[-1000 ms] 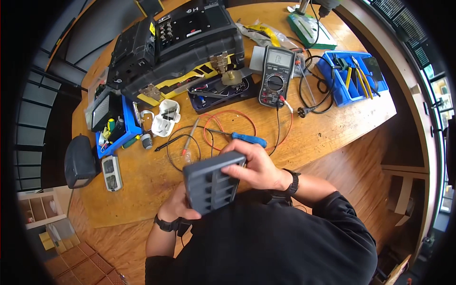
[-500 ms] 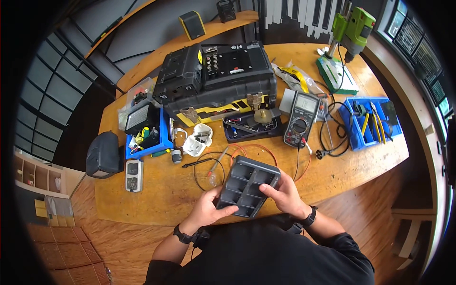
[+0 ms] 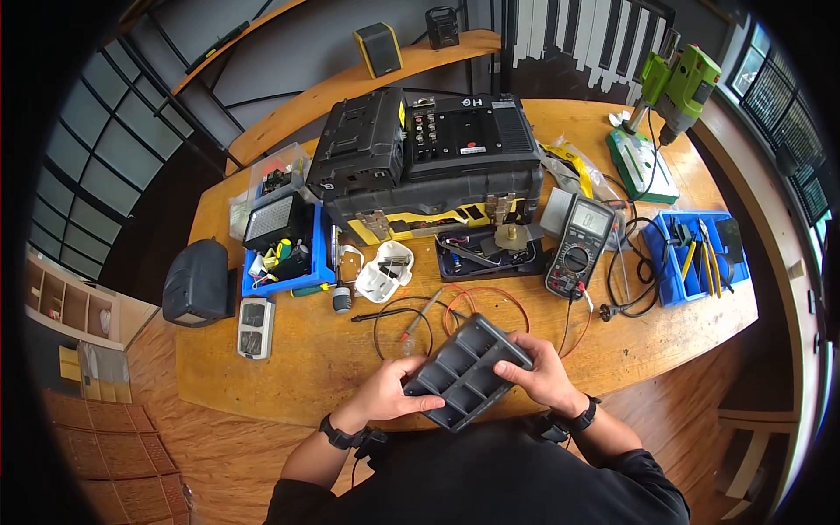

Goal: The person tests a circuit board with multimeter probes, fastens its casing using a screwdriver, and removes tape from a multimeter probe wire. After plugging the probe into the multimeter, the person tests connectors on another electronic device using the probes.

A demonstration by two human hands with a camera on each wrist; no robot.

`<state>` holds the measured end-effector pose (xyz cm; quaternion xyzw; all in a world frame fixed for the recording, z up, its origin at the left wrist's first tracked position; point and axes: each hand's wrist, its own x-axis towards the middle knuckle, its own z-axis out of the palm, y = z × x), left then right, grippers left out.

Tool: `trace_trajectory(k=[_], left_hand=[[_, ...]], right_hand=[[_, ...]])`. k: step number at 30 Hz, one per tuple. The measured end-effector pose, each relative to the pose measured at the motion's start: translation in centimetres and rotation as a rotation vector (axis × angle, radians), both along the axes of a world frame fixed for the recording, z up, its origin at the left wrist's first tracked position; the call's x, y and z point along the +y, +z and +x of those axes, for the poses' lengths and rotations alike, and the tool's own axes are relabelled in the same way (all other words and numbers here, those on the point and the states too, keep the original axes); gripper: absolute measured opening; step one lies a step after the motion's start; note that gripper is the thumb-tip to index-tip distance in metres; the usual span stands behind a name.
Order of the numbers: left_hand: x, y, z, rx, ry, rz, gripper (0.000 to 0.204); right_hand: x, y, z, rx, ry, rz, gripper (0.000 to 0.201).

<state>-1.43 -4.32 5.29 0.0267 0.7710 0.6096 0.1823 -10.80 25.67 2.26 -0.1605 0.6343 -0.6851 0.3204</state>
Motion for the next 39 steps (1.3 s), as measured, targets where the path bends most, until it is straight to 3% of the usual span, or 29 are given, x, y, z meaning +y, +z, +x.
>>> trace_trajectory(k=[4, 9, 11, 13, 15, 17, 20, 22, 23, 26, 29, 30, 33, 39], left_hand=[[0.0, 1.0, -1.1, 0.041, -0.091, -0.17, 0.054], [0.7, 2.1, -3.7, 0.076, -0.115, -0.195, 0.062], [1.9, 2.5, -5.5, 0.329, 0.013, -0.211, 0.062], [2.9, 5.7, -8.6, 0.658, 0.003, -0.384, 0.065], [3.7, 7.7, -13.2, 1.095, 0.04, -0.694, 0.072], [4.5, 10.0, -18.5, 1.286, 0.098, -0.998, 0.083], [4.7, 9.7, -25.6, 1.191, 0.159, -1.257, 0.09], [5.3, 9.5, -27.0, 0.978, 0.072, -1.302, 0.088], [5.4, 8.9, -27.2, 0.983, 0.068, -1.3, 0.088], [5.6, 6.8, -26.7, 1.268, 0.142, -1.33, 0.072], [6.2, 6.8, -26.1, 1.317, 0.138, -1.353, 0.063], [6.5, 6.9, -25.9, 1.396, 0.137, -1.353, 0.05], [6.9, 6.6, -25.7, 1.5, 0.107, -1.493, 0.043], [6.8, 7.4, -26.4, 1.569, 0.103, -1.44, 0.041]], right_hand=[[-0.3, 0.6, 0.1, -0.019, -0.041, 0.023, 0.038], [0.9, 0.2, 0.2, -0.021, -0.135, -0.037, 0.038], [1.6, -0.7, 0.2, -0.013, -0.168, -0.047, 0.038], [2.1, -1.6, 0.2, -0.09, -0.277, -0.176, 0.039], [2.9, -2.4, 0.4, -0.13, -0.311, -0.238, 0.041], [3.7, -2.5, 0.5, -0.208, -0.362, -0.372, 0.047], [4.7, -2.0, 1.0, -0.21, -0.425, -0.416, 0.046], [5.8, -1.8, 1.5, -0.21, -0.469, -0.437, 0.046], [6.3, -2.0, 1.8, -0.208, -0.475, -0.44, 0.046], [7.2, -3.0, 2.3, -0.146, -0.558, -0.427, 0.046], [7.2, -3.1, 2.1, -0.201, -0.507, -0.454, 0.045], [7.1, -3.2, 1.9, -0.199, -0.48, -0.458, 0.045], [6.9, -3.3, 1.7, -0.212, -0.447, -0.455, 0.046], [7.1, -2.9, 2.1, -0.186, -0.455, -0.478, 0.047]])
